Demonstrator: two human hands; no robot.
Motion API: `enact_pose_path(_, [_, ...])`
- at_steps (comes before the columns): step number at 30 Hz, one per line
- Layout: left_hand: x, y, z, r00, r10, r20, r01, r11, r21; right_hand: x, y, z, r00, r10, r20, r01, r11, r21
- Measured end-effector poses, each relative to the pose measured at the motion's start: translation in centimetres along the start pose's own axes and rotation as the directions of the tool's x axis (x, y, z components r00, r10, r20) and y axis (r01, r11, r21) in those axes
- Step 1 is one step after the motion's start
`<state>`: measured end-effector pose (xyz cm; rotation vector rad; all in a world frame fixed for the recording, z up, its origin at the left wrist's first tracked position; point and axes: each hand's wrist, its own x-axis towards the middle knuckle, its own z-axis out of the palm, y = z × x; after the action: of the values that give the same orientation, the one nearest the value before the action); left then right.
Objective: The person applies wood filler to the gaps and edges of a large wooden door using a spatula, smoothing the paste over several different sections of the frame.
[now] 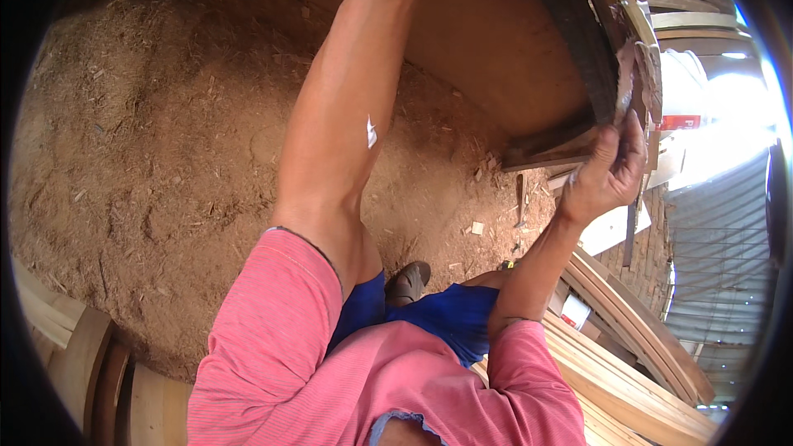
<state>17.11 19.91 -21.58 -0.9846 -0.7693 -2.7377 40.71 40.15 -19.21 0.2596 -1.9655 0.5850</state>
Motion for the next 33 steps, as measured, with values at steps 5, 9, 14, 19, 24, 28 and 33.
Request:
enact_pose_path(5, [0.5, -0.5, -0.2, 0.998, 0.037, 0.06, -0.034, 0.998, -0.057, 1.2, 1.9, -2.8, 0.994, 0.111, 0.027, -0.113, 0.987, 0.114])
enact_pose_path(9, [0.3, -0.3, 0.2, 0.999, 0.018, 0.047, -0.014, 0.997, -0.077, 1.6, 2.0, -2.2, 0.982, 0.186, 0.031, -0.187, 0.94, 0.286])
enact_pose_path(14, [0.1, -0.1, 0.0, 1.0, 0.016, 0.026, -0.015, 1.0, -0.018, 0.7, 1.1, 0.0, 0.968, 0.248, 0.044, -0.242, 0.87, 0.43])
enact_pose_path(19, [0.6, -0.4, -0.4, 0.998, 0.015, 0.055, -0.013, 0.999, -0.036, 0.1, 0.0, 0.4, 0.998, 0.035, 0.042, -0.045, 0.963, 0.267])
enact_pose_path(24, [0.1, -0.2, -0.2, 1.0, -0.015, 0.013, 0.015, 0.999, -0.038, 1.4, -0.7, 2.1, 0.997, 0.015, -0.071, -0.015, 1.0, -0.002])
enact_pose_path(28, [-0.3, 0.6, 0.1, 0.995, 0.045, 0.085, -0.043, 0.999, -0.024, 1.2, 3.4, -1.8, 0.994, -0.006, -0.111, -0.006, 0.994, -0.113])
enact_pose_path(33, [0.0, 0.3, 0.1, 0.995, 0.056, 0.085, -0.055, 0.998, -0.014, 1.2, 3.7, -3.3, 0.995, 0.095, -0.042, -0.095, 0.995, -0.01])
